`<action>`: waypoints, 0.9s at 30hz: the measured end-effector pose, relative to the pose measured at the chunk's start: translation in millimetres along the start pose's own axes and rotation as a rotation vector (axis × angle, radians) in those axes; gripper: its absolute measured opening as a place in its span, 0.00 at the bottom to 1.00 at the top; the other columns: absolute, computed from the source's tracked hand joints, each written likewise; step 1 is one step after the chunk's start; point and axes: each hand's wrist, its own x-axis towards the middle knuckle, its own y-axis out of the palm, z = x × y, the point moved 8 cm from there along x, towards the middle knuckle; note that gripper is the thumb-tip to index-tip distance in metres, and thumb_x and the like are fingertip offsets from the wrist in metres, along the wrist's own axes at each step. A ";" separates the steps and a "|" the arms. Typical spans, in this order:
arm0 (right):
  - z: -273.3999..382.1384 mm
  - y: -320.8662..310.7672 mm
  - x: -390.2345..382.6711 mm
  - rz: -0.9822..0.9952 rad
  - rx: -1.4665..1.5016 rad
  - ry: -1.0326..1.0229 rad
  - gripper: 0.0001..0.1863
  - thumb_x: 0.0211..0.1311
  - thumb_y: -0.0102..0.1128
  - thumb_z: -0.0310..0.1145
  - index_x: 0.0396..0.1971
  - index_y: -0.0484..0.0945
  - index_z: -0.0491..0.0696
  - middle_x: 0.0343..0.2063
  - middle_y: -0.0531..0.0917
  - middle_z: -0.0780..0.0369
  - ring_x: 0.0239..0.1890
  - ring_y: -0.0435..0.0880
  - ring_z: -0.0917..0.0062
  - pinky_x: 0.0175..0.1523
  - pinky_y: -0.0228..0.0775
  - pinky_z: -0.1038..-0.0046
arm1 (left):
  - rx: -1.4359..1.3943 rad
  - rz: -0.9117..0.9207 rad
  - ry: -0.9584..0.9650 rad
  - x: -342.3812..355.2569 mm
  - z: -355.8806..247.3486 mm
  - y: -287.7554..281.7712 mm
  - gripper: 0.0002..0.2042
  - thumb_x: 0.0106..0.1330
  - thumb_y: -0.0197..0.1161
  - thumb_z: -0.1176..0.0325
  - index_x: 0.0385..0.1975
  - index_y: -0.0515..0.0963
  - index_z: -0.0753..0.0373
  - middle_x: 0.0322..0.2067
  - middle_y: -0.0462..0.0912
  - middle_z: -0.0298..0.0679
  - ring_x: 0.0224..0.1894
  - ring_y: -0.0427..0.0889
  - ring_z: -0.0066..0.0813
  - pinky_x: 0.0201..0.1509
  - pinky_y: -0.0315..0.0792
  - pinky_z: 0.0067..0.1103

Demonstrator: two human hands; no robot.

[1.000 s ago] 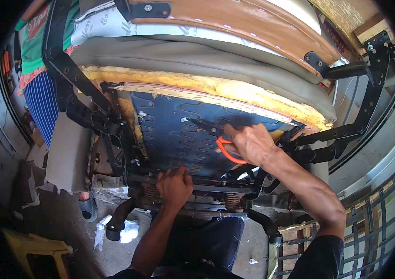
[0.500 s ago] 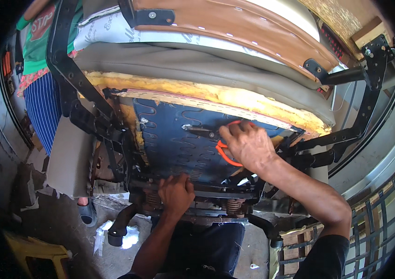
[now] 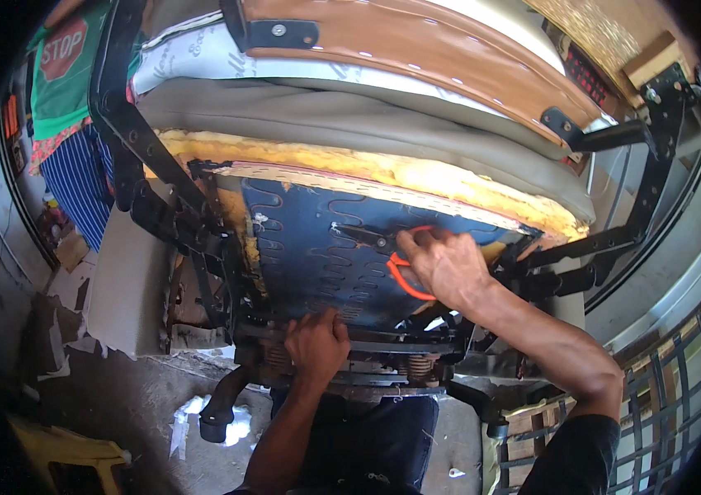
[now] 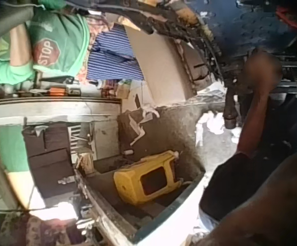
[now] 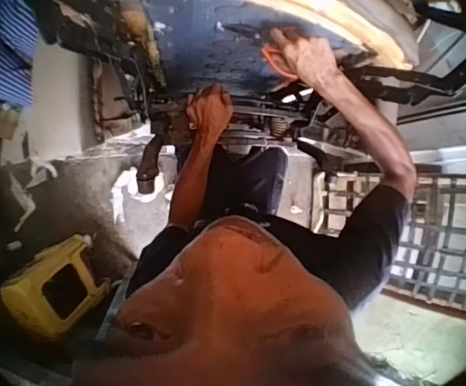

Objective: The person works on the underside of a recliner chair, using their hands to thread a wire through the spring mechanism and then using pliers to secure the wire to the frame.

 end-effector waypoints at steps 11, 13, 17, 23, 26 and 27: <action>-0.2 -73.9 -109.5 0.094 0.340 0.232 0.23 0.55 0.76 0.47 0.35 0.76 0.45 0.26 0.83 0.59 0.28 0.86 0.64 0.29 0.77 0.61 | -0.314 -0.149 -0.012 15.4 -13.2 -23.9 0.07 0.64 0.63 0.71 0.38 0.84 0.61 0.30 0.86 0.44 0.36 0.85 0.46 0.45 0.75 0.36; -7.8 -76.8 -131.3 0.088 0.365 0.316 0.24 0.54 0.77 0.49 0.35 0.76 0.45 0.25 0.82 0.59 0.27 0.86 0.64 0.28 0.76 0.62 | -0.364 -0.393 0.179 37.6 -58.5 -79.9 0.07 0.66 0.62 0.75 0.40 0.84 0.64 0.35 0.85 0.47 0.39 0.83 0.47 0.46 0.76 0.35; -11.9 -79.7 -175.6 -0.013 0.477 0.510 0.28 0.52 0.78 0.53 0.37 0.77 0.45 0.21 0.81 0.59 0.23 0.84 0.63 0.27 0.74 0.61 | -0.368 -0.582 0.570 95.3 -153.8 -147.4 0.09 0.66 0.61 0.78 0.43 0.83 0.66 0.39 0.85 0.46 0.42 0.81 0.47 0.49 0.75 0.36; -9.2 -74.7 -200.9 -0.097 0.684 0.636 0.26 0.50 0.81 0.50 0.36 0.78 0.46 0.17 0.80 0.60 0.21 0.84 0.64 0.28 0.74 0.64 | -0.064 -0.686 0.675 169.3 -208.1 -150.5 0.10 0.64 0.65 0.75 0.45 0.86 0.62 0.42 0.85 0.42 0.45 0.81 0.46 0.52 0.72 0.36; -9.9 -71.5 -220.6 -0.058 0.696 0.680 0.26 0.51 0.81 0.49 0.36 0.78 0.46 0.18 0.80 0.61 0.20 0.84 0.64 0.28 0.73 0.64 | -0.067 -0.708 0.659 177.5 -214.4 -156.2 0.11 0.64 0.67 0.73 0.45 0.87 0.59 0.44 0.86 0.39 0.48 0.81 0.44 0.57 0.70 0.34; -9.7 -63.4 -232.8 -0.063 0.718 0.713 0.25 0.51 0.81 0.48 0.35 0.78 0.46 0.18 0.80 0.61 0.20 0.84 0.64 0.28 0.73 0.65 | -0.071 -0.706 0.671 177.1 -215.9 -154.3 0.11 0.64 0.67 0.73 0.45 0.87 0.59 0.44 0.86 0.39 0.48 0.81 0.44 0.57 0.70 0.34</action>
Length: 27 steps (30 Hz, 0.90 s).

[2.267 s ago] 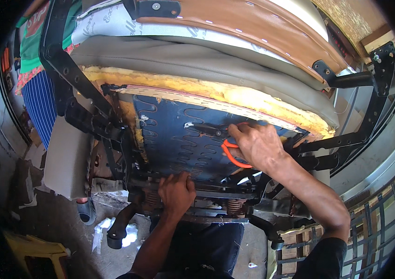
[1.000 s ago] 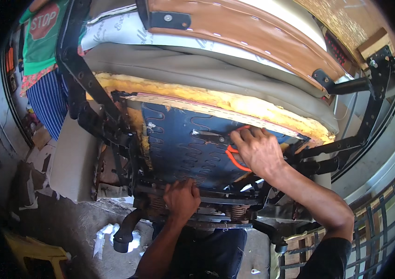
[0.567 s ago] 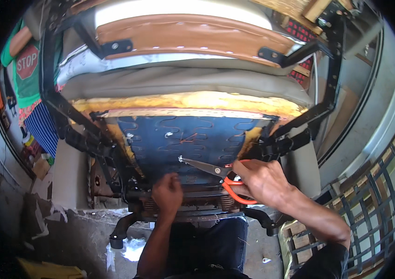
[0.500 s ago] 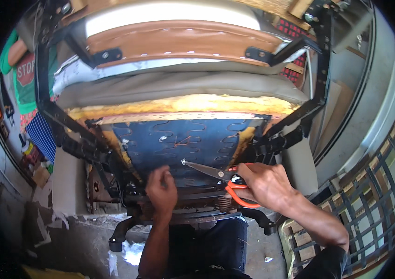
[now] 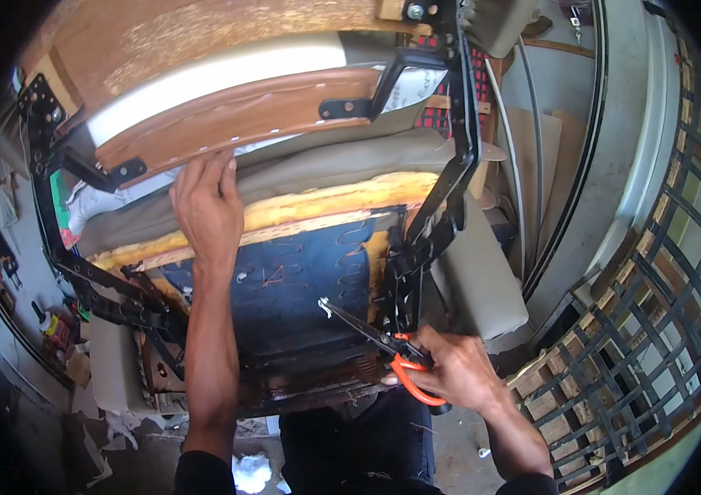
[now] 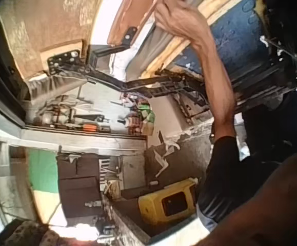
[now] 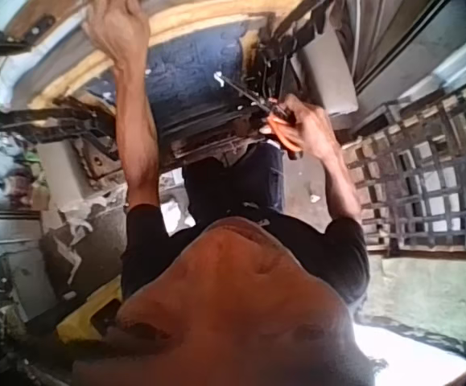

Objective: The person works on the underside of a recliner chair, using their hands to thread a wire through the spring mechanism and then using pliers to secure the wire to the frame.

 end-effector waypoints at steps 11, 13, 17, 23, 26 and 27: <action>-62.1 -21.9 -50.6 -0.103 0.160 0.253 0.23 0.49 0.85 0.43 0.32 0.80 0.43 0.15 0.78 0.62 0.17 0.78 0.81 0.24 0.68 0.73 | 0.443 0.343 -0.028 -8.8 22.9 47.9 0.23 0.75 0.54 0.59 0.67 0.72 0.57 0.67 0.74 0.41 0.71 0.65 0.51 0.75 0.53 0.49; -66.5 -21.5 -53.0 -0.110 0.198 0.295 0.22 0.48 0.85 0.40 0.29 0.80 0.42 0.14 0.78 0.63 0.17 0.76 0.84 0.23 0.67 0.74 | 0.457 0.372 -0.021 -6.9 22.3 50.6 0.23 0.76 0.53 0.58 0.69 0.70 0.56 0.68 0.72 0.41 0.72 0.64 0.52 0.75 0.52 0.49; -64.4 -17.9 -52.8 -0.128 0.214 0.258 0.22 0.48 0.86 0.40 0.30 0.79 0.42 0.14 0.78 0.64 0.17 0.75 0.84 0.23 0.67 0.74 | 0.460 0.410 0.030 -6.3 22.1 53.1 0.25 0.77 0.51 0.57 0.71 0.67 0.56 0.71 0.68 0.42 0.73 0.61 0.53 0.76 0.50 0.51; -55.9 0.0 -44.8 -0.075 0.283 0.237 0.23 0.47 0.86 0.39 0.29 0.78 0.43 0.15 0.79 0.63 0.18 0.78 0.84 0.23 0.69 0.75 | 0.293 0.378 0.089 -7.6 7.5 31.7 0.20 0.76 0.50 0.64 0.63 0.76 0.61 0.64 0.77 0.45 0.70 0.69 0.49 0.73 0.58 0.45; -38.8 4.4 -30.2 -0.068 0.290 0.159 0.22 0.46 0.86 0.39 0.29 0.78 0.43 0.16 0.81 0.63 0.18 0.79 0.83 0.24 0.71 0.75 | 0.063 0.264 0.051 -30.5 17.2 16.7 0.17 0.72 0.54 0.69 0.56 0.80 0.65 0.59 0.81 0.47 0.67 0.72 0.47 0.71 0.60 0.44; -35.9 9.4 -25.5 -0.067 0.295 0.113 0.22 0.46 0.86 0.39 0.29 0.78 0.43 0.17 0.81 0.62 0.19 0.80 0.81 0.25 0.73 0.74 | 0.071 0.191 0.017 -39.0 19.4 14.0 0.16 0.71 0.54 0.70 0.54 0.80 0.67 0.58 0.81 0.48 0.66 0.72 0.44 0.72 0.57 0.44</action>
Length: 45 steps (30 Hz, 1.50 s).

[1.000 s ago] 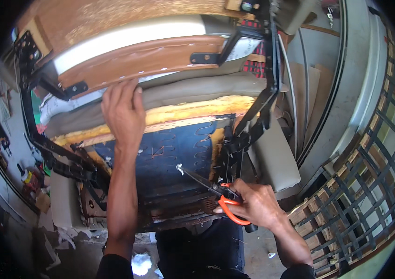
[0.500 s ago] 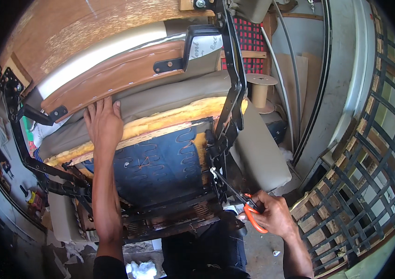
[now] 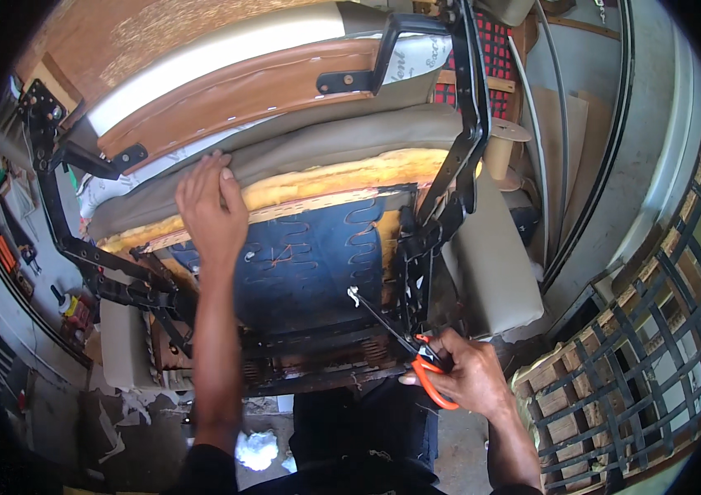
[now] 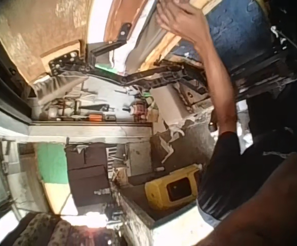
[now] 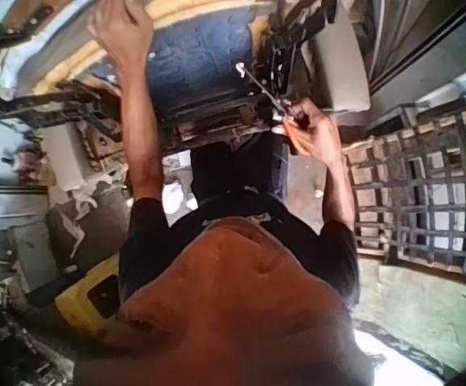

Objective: The person works on the underside of a recliner chair, using their hands to thread a wire through the spring mechanism and then using pliers to secure the wire to the frame.

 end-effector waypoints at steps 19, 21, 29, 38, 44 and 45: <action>8.3 45.6 15.6 0.133 -0.072 0.000 0.23 0.49 0.84 0.41 0.33 0.80 0.43 0.26 0.85 0.57 0.22 0.83 0.71 0.28 0.73 0.68 | 0.049 0.207 -0.020 23.4 -0.4 -6.3 0.15 0.69 0.62 0.57 0.47 0.86 0.57 0.45 0.88 0.41 0.52 0.83 0.43 0.62 0.65 0.37; 9.0 45.0 14.1 0.112 -0.026 0.018 0.22 0.50 0.84 0.40 0.33 0.80 0.43 0.27 0.86 0.58 0.22 0.83 0.73 0.27 0.73 0.70 | 0.061 0.231 -0.049 34.1 7.0 1.2 0.15 0.69 0.62 0.55 0.45 0.87 0.56 0.44 0.88 0.40 0.49 0.83 0.44 0.60 0.67 0.37; -2.1 54.8 13.3 0.253 -0.061 0.191 0.21 0.49 0.84 0.40 0.32 0.82 0.43 0.26 0.86 0.57 0.21 0.82 0.76 0.27 0.74 0.71 | -0.022 0.174 -0.029 23.8 6.7 -6.0 0.13 0.66 0.65 0.56 0.39 0.87 0.58 0.36 0.87 0.41 0.42 0.83 0.43 0.54 0.66 0.40; 5.5 66.8 52.8 0.276 0.002 0.026 0.22 0.50 0.84 0.39 0.30 0.76 0.44 0.21 0.83 0.57 0.25 0.86 0.74 0.32 0.77 0.68 | -0.375 -0.306 -0.676 -136.1 47.5 -49.7 0.08 0.67 0.64 0.76 0.43 0.85 0.65 0.33 0.83 0.45 0.35 0.80 0.40 0.42 0.75 0.29; 11.9 124.7 105.1 0.448 -0.104 0.124 0.34 0.50 0.76 0.63 0.27 0.75 0.44 0.19 0.80 0.57 0.26 0.83 0.73 0.32 0.73 0.66 | -0.205 0.000 -0.649 -183.4 61.6 13.1 0.07 0.67 0.67 0.71 0.42 0.84 0.64 0.38 0.83 0.46 0.39 0.83 0.49 0.43 0.76 0.36; 10.7 133.3 112.3 0.466 -0.121 0.142 0.38 0.50 0.73 0.70 0.27 0.76 0.43 0.20 0.80 0.56 0.27 0.83 0.71 0.34 0.73 0.64 | -0.210 -0.004 -0.651 -179.7 60.3 18.1 0.07 0.67 0.67 0.71 0.42 0.84 0.64 0.38 0.83 0.46 0.39 0.83 0.49 0.43 0.76 0.36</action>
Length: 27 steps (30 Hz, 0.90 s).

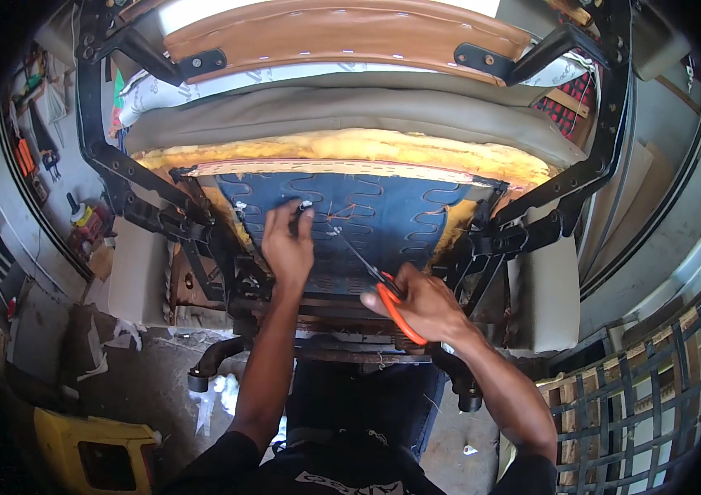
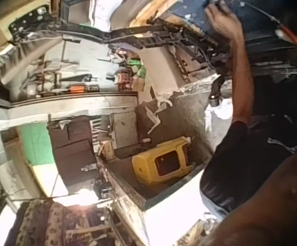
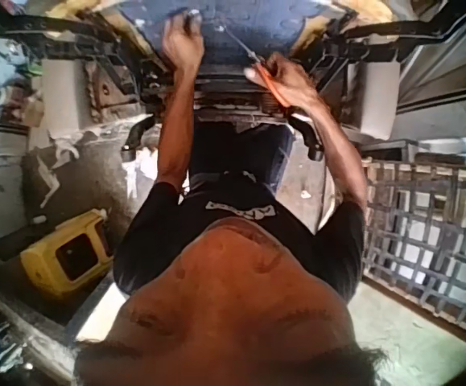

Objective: The person works on the underside of a recliner chair, using their hands to thread a wire through the spring mechanism and then using pliers to secure the wire to the frame.

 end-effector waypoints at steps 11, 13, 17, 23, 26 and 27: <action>18.3 17.6 63.2 0.163 0.027 -0.004 0.39 0.54 0.65 0.75 0.26 0.78 0.46 0.17 0.74 0.67 0.22 0.74 0.79 0.28 0.66 0.71 | -0.016 -0.036 0.110 4.5 15.8 8.3 0.03 0.68 0.65 0.76 0.38 0.84 0.64 0.33 0.84 0.46 0.35 0.84 0.47 0.40 0.76 0.33; 13.8 17.1 68.7 0.173 -0.004 0.016 0.40 0.54 0.65 0.75 0.26 0.78 0.45 0.17 0.73 0.67 0.22 0.74 0.79 0.28 0.66 0.71 | -0.036 -0.048 0.074 3.8 19.8 8.4 0.03 0.68 0.65 0.76 0.38 0.84 0.65 0.34 0.84 0.47 0.35 0.85 0.46 0.40 0.77 0.32; 17.3 12.5 73.4 0.198 0.033 0.034 0.40 0.54 0.63 0.76 0.27 0.79 0.45 0.14 0.71 0.67 0.20 0.72 0.80 0.27 0.65 0.71 | -0.105 -0.077 0.092 -7.0 34.1 6.8 0.03 0.67 0.65 0.77 0.37 0.83 0.66 0.34 0.83 0.46 0.34 0.83 0.46 0.40 0.76 0.33; 18.9 11.7 81.0 0.240 0.009 0.051 0.40 0.56 0.61 0.76 0.28 0.79 0.46 0.13 0.69 0.68 0.19 0.71 0.80 0.25 0.63 0.71 | -0.117 -0.059 -0.046 -14.5 53.0 7.1 0.03 0.68 0.66 0.75 0.37 0.83 0.66 0.33 0.83 0.46 0.34 0.82 0.45 0.38 0.76 0.33; 17.6 8.9 86.4 0.252 -0.053 0.085 0.39 0.56 0.62 0.76 0.29 0.79 0.47 0.14 0.69 0.69 0.20 0.71 0.81 0.27 0.64 0.72 | -0.131 -0.061 -0.043 -12.6 54.8 4.4 0.04 0.68 0.66 0.74 0.37 0.83 0.66 0.32 0.82 0.45 0.34 0.82 0.46 0.38 0.76 0.33; 12.3 9.2 88.6 0.244 -0.051 0.062 0.39 0.56 0.62 0.76 0.28 0.79 0.48 0.15 0.70 0.69 0.21 0.71 0.81 0.28 0.64 0.73 | -0.130 -0.067 -0.058 -12.0 56.6 2.6 0.04 0.68 0.66 0.74 0.37 0.83 0.66 0.32 0.82 0.45 0.34 0.82 0.46 0.39 0.76 0.33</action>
